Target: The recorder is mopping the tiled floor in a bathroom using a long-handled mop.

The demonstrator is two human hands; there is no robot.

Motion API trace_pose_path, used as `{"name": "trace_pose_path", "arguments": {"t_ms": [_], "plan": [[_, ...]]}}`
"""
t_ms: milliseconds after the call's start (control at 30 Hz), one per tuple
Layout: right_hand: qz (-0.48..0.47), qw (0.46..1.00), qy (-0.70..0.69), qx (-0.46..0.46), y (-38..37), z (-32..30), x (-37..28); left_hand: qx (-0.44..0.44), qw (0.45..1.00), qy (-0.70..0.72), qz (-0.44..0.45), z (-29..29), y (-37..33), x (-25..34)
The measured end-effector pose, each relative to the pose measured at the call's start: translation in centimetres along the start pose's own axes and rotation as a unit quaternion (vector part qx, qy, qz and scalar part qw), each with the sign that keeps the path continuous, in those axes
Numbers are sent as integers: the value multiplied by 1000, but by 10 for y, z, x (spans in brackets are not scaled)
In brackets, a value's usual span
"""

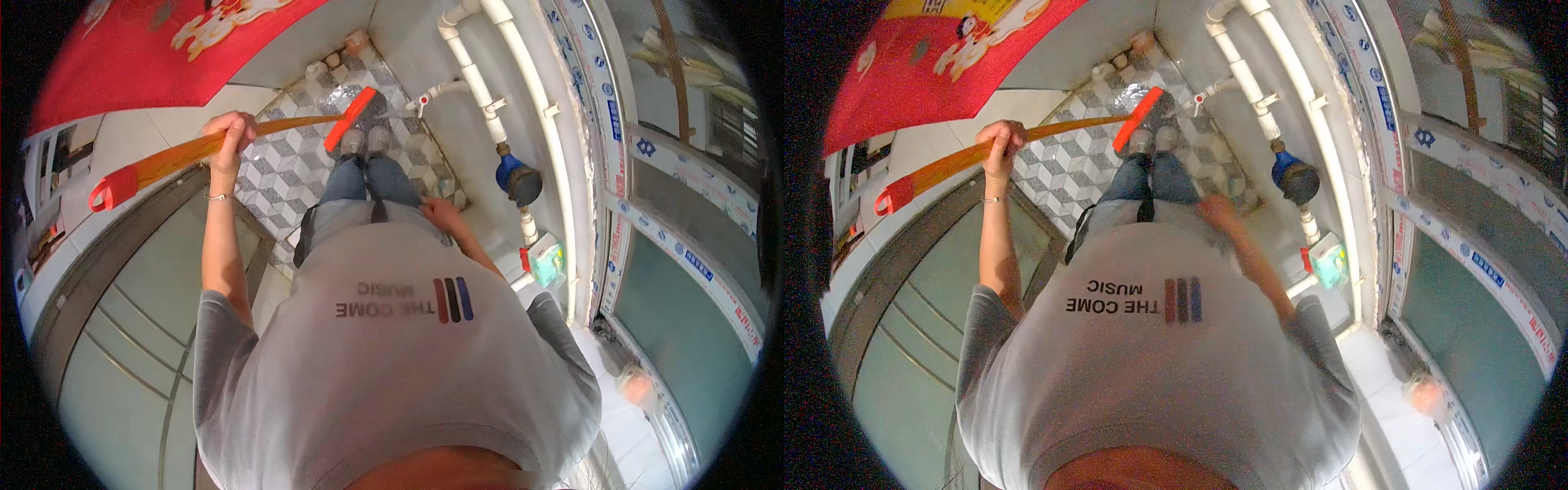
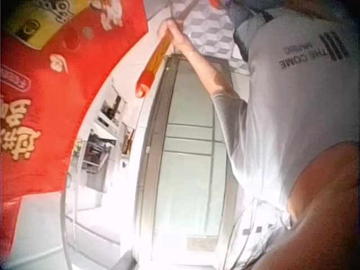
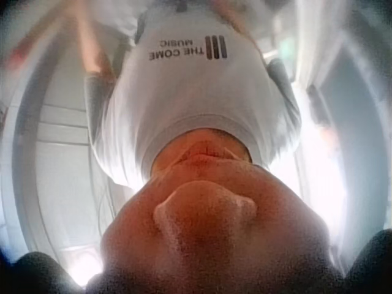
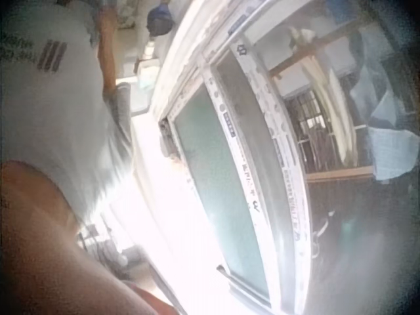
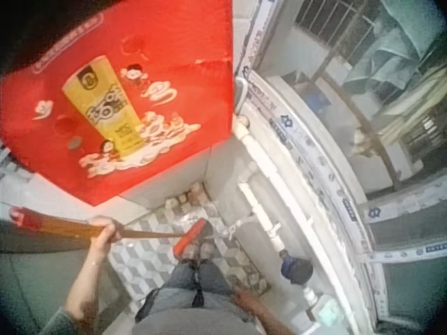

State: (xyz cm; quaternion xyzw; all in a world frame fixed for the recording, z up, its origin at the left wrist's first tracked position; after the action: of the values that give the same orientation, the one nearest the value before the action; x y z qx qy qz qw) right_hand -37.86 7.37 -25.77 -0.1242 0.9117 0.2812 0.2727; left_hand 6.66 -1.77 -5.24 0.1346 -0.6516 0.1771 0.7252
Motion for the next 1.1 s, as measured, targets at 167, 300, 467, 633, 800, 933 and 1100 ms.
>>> {"name": "trace_pose_path", "arguments": {"t_ms": [167,300,467,633,800,933,1100], "plan": [[51,995,14,-84,-3,-3,13,14,1000,22,11,4,-3,-4],[-12,998,1,-55,-1,-6,9,-22,1000,12,12,23,-14,1],[37,998,-48,-13,-27,-22,2,-4,1000,-15,-23,28,-22,-12],[72,995,-62,-34,-33,-23,6,-4,1000,-19,-17,31,-18,-1],[111,985,-10,-129,-35,-3,19,5,1000,-15,17,39,-18,-3],[94,985,-64,-127,-26,-31,-13,16,999,-49,14,30,-9,-1],[76,996,-16,-38,-28,-16,3,9,1000,-11,-15,28,-24,-9]]}}
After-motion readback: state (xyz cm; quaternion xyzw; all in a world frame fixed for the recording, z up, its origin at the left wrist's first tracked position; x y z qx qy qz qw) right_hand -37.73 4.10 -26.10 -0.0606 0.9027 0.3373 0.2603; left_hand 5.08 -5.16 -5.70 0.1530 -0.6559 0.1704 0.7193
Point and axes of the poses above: each hand's wrist, its own y-axis away from the middle knuckle, its own z-axis out of the palm, x = y × z, the point moved 8 cm from there along -y, towards the middle knuckle, and after that the axes turned 13 degrees about x, right-handed, at the moved point
